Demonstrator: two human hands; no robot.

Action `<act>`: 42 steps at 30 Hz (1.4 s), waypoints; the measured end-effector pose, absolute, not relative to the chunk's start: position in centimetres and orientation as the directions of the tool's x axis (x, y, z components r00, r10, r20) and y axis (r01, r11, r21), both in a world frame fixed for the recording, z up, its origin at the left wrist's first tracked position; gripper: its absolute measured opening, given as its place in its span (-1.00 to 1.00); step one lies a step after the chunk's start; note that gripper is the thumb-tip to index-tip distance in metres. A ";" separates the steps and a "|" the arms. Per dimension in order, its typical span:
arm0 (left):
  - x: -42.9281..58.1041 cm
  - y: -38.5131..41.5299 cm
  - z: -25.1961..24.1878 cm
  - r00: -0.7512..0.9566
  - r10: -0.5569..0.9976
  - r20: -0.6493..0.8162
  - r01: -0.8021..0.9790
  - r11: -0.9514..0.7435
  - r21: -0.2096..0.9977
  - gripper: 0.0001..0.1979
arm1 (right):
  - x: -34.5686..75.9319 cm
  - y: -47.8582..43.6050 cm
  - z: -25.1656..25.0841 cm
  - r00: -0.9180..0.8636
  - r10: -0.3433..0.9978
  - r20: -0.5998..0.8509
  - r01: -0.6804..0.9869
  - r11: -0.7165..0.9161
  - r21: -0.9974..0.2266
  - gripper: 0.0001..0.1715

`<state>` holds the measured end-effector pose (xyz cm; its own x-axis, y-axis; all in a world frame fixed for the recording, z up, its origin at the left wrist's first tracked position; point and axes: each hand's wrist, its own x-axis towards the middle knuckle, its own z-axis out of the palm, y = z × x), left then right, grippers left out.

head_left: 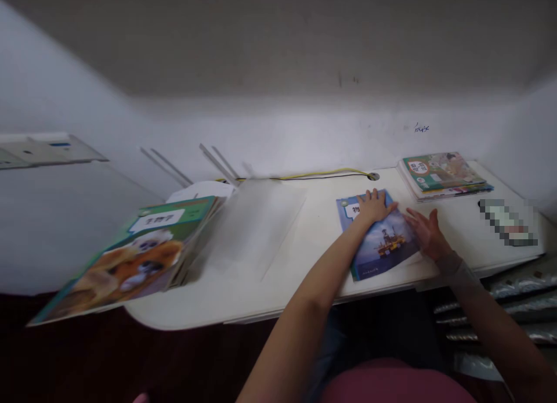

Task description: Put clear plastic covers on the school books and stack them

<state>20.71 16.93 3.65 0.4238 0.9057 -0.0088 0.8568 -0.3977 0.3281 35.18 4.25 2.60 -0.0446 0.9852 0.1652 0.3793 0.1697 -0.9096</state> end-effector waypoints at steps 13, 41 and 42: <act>11.4 19.7 4.4 0.229 0.973 -0.022 0.946 -0.217 0.239 -0.56 | 36.6 0.6 1.2 0.077 0.988 0.136 0.899 -0.009 -0.437 -0.40; 3.6 15.6 2.6 -0.136 0.989 0.059 0.942 0.110 0.318 -0.71 | 30.9 14.2 1.4 0.072 0.987 0.142 0.992 -0.056 -0.115 -0.77; 3.6 15.5 2.6 -0.135 0.989 0.065 0.945 0.109 0.308 -0.70 | 30.7 14.3 1.4 0.076 0.986 0.146 0.991 -0.059 -0.117 -0.78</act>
<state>3.61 15.46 2.56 -0.1351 0.9887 0.0649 0.9450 0.1089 0.3083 30.69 14.26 1.42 0.0757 0.9864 0.1459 0.9914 -0.0587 -0.1170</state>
